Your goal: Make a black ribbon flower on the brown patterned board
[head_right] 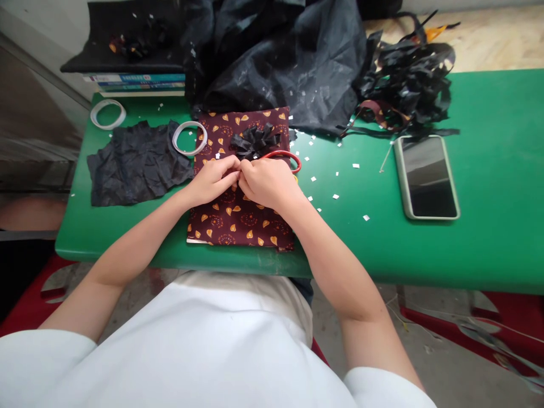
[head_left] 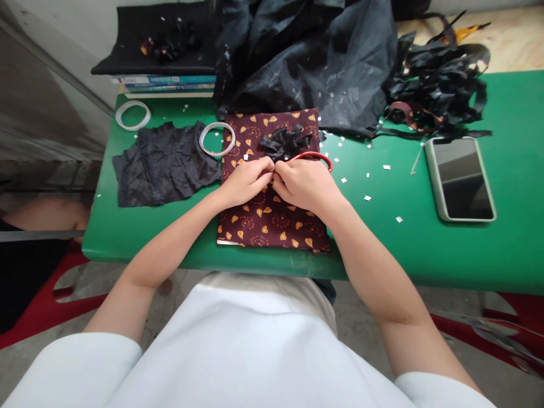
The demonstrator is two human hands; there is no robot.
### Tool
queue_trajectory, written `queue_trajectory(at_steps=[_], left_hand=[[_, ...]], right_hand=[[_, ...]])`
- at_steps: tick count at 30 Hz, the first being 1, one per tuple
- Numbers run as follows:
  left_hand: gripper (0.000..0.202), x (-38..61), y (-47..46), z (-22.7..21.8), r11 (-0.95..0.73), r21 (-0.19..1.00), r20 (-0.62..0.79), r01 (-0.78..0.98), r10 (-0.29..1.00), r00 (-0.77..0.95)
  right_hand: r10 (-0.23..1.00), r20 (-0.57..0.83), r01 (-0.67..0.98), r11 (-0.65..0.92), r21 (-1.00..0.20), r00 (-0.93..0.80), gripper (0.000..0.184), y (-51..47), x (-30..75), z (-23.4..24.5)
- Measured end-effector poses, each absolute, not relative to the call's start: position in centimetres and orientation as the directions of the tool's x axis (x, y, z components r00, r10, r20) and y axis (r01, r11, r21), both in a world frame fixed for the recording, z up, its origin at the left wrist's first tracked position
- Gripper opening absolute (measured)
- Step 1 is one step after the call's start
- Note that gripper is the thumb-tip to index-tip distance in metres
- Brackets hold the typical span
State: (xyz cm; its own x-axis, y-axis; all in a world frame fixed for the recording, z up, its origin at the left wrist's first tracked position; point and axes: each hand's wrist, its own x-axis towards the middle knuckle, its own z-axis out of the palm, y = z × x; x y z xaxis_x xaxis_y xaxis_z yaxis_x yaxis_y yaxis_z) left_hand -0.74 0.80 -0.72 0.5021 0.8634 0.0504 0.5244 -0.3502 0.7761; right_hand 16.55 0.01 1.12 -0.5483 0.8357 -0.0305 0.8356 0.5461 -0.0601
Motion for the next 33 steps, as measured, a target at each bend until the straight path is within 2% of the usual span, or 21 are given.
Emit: queue_trajectory(at_steps=[23, 33], left_hand=[[0.012, -0.67, 0.8, -0.73, -0.372, 0.752, 0.058, 0.544, 0.86, 0.508], [0.013, -0.65, 0.81, -1.1, -0.36, 0.786, 0.087, 0.503, 0.87, 0.486]], right_hand=[[0.841, -0.028, 0.84, 0.537, -0.077, -0.54, 0.043, -0.11, 16.48, 1.08], [0.841, -0.055, 0.842, 0.534, -0.076, -0.538, 0.043, -0.08, 16.43, 1.2]])
